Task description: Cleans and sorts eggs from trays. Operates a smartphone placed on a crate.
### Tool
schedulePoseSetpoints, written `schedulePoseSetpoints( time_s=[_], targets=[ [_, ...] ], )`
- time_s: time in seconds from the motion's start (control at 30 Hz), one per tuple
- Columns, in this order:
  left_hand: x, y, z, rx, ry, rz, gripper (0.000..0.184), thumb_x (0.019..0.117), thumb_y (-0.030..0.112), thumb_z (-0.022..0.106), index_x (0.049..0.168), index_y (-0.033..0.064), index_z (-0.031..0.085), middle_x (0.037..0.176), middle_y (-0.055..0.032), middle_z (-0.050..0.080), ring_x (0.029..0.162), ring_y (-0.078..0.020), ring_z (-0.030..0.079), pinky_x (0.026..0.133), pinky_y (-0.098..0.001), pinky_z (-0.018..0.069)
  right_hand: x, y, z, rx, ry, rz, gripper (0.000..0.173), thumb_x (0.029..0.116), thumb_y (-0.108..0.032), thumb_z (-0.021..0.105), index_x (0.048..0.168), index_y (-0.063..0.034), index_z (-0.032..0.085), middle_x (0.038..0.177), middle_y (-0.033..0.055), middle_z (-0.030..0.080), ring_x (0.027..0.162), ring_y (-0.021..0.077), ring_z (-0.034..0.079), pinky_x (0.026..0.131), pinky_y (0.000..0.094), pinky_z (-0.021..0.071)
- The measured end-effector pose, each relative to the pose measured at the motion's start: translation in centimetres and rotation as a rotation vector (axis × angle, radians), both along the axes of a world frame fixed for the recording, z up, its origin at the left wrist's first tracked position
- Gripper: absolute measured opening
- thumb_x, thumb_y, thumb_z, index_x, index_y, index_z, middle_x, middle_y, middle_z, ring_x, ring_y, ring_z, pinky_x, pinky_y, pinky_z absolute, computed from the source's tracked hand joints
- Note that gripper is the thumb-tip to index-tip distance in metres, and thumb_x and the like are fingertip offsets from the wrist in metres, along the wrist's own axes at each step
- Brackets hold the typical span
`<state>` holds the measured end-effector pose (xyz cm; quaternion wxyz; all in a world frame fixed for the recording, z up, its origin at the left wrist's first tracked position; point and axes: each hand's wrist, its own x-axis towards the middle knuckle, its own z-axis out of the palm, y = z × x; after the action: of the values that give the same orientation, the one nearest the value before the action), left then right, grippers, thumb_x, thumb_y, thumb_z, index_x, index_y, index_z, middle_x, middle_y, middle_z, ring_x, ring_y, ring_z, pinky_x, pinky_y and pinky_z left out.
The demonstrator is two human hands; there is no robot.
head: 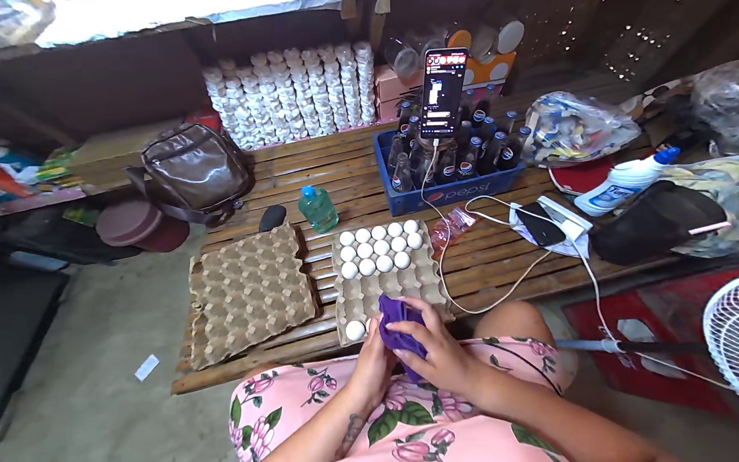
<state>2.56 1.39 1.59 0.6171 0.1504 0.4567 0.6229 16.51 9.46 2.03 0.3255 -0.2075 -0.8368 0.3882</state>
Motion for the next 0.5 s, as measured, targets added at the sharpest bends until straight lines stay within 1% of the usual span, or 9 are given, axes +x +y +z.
schedulePoseSetpoints(
  time_s=[0.1, 0.17, 0.2, 0.27, 0.33, 0.37, 0.4, 0.43, 0.5],
  targets=[
    [-0.26, 0.00, 0.00, 0.081, -0.015, -0.067, 0.048, 0.1061, 0.043, 0.046, 0.138, 0.0077, 0.036, 0.116, -0.0084, 0.067, 0.101, -0.0184, 0.070, 0.086, -0.0362, 0.0596, -0.29, 0.35, 0.36, -0.106, 0.027, -0.115, 0.037, 0.0975, -0.039, 0.065, 0.133, -0.0280, 0.064, 0.140, 0.0184, 0.047, 0.132, 0.0204, 0.049, 0.106, 0.0347, 0.0484],
    [-0.33, 0.05, -0.05, 0.106, -0.031, -0.084, 0.049, 0.1051, 0.043, 0.050, 0.138, 0.0083, 0.037, 0.117, -0.0084, 0.067, 0.099, -0.0187, 0.071, 0.082, -0.0357, 0.0607, -0.43, 0.58, 0.55, -0.137, 0.024, -0.154, 0.042, 0.0974, -0.038, 0.065, 0.137, -0.0239, 0.063, 0.134, 0.0176, 0.051, 0.126, 0.0200, 0.052, 0.103, 0.0352, 0.0499],
    [-0.33, 0.09, -0.11, 0.106, -0.036, -0.082, 0.047, 0.1059, 0.041, 0.048, 0.138, 0.0085, 0.037, 0.117, -0.0083, 0.067, 0.098, -0.0187, 0.071, 0.082, -0.0354, 0.0608, -0.49, 0.62, 0.53, -0.130, 0.021, -0.162, 0.046, 0.0969, -0.038, 0.066, 0.139, -0.0203, 0.062, 0.131, 0.0176, 0.053, 0.123, 0.0207, 0.054, 0.102, 0.0363, 0.0502],
    [-0.28, 0.16, -0.12, 0.070, -0.054, -0.055, 0.041, 0.1084, 0.033, 0.040, 0.141, 0.0083, 0.035, 0.117, -0.0091, 0.068, 0.100, -0.0190, 0.071, 0.085, -0.0363, 0.0601, -0.54, 0.45, 0.40, -0.092, -0.003, -0.161, 0.052, 0.0948, -0.037, 0.068, 0.141, -0.0144, 0.059, 0.128, 0.0175, 0.058, 0.122, 0.0234, 0.056, 0.103, 0.0396, 0.0496],
    [-0.28, 0.17, -0.01, 0.000, -0.073, -0.019, 0.041, 0.1103, 0.029, 0.028, 0.146, 0.0087, 0.033, 0.114, -0.0098, 0.068, 0.100, -0.0191, 0.070, 0.088, -0.0368, 0.0589, -0.60, 0.18, 0.10, 0.005, -0.017, -0.143, 0.050, 0.0922, -0.035, 0.072, 0.135, -0.0103, 0.060, 0.125, 0.0171, 0.062, 0.121, 0.0265, 0.058, 0.105, 0.0417, 0.0490],
    [-0.22, 0.20, 0.10, -0.048, -0.084, 0.013, 0.043, 0.1112, 0.030, 0.022, 0.144, 0.0085, 0.038, 0.111, -0.0098, 0.070, 0.099, -0.0188, 0.070, 0.087, -0.0364, 0.0588, -0.63, 0.08, -0.09, 0.059, -0.025, -0.126, 0.048, 0.0908, -0.033, 0.074, 0.130, -0.0093, 0.062, 0.124, 0.0167, 0.063, 0.121, 0.0271, 0.059, 0.105, 0.0413, 0.0491],
    [-0.15, 0.26, 0.30, -0.089, -0.094, 0.043, 0.048, 0.1117, 0.036, 0.017, 0.137, 0.0078, 0.047, 0.107, -0.0093, 0.071, 0.095, -0.0185, 0.071, 0.083, -0.0357, 0.0590, -0.63, 0.03, -0.25, 0.097, -0.036, -0.108, 0.045, 0.0899, -0.032, 0.074, 0.127, -0.0094, 0.064, 0.124, 0.0163, 0.064, 0.121, 0.0272, 0.059, 0.105, 0.0402, 0.0489],
    [-0.21, 0.30, 0.47, -0.095, -0.102, 0.040, 0.059, 0.1106, 0.044, 0.010, 0.132, 0.0074, 0.051, 0.107, -0.0089, 0.071, 0.096, -0.0184, 0.070, 0.083, -0.0358, 0.0590, -0.64, 0.04, -0.34, 0.110, -0.045, -0.093, 0.042, 0.0889, -0.032, 0.075, 0.124, -0.0100, 0.065, 0.124, 0.0158, 0.064, 0.122, 0.0272, 0.059, 0.106, 0.0395, 0.0485],
    [-0.50, 0.08, 0.54, -0.028, -0.078, -0.025, 0.076, 0.1044, 0.061, 0.006, 0.139, 0.0060, 0.045, 0.119, -0.0083, 0.069, 0.108, -0.0180, 0.068, 0.091, -0.0368, 0.0574, -0.68, 0.17, -0.21, 0.057, -0.048, -0.092, 0.040, 0.0875, -0.032, 0.076, 0.121, -0.0106, 0.068, 0.125, 0.0159, 0.064, 0.123, 0.0270, 0.059, 0.106, 0.0401, 0.0485]
  ],
)
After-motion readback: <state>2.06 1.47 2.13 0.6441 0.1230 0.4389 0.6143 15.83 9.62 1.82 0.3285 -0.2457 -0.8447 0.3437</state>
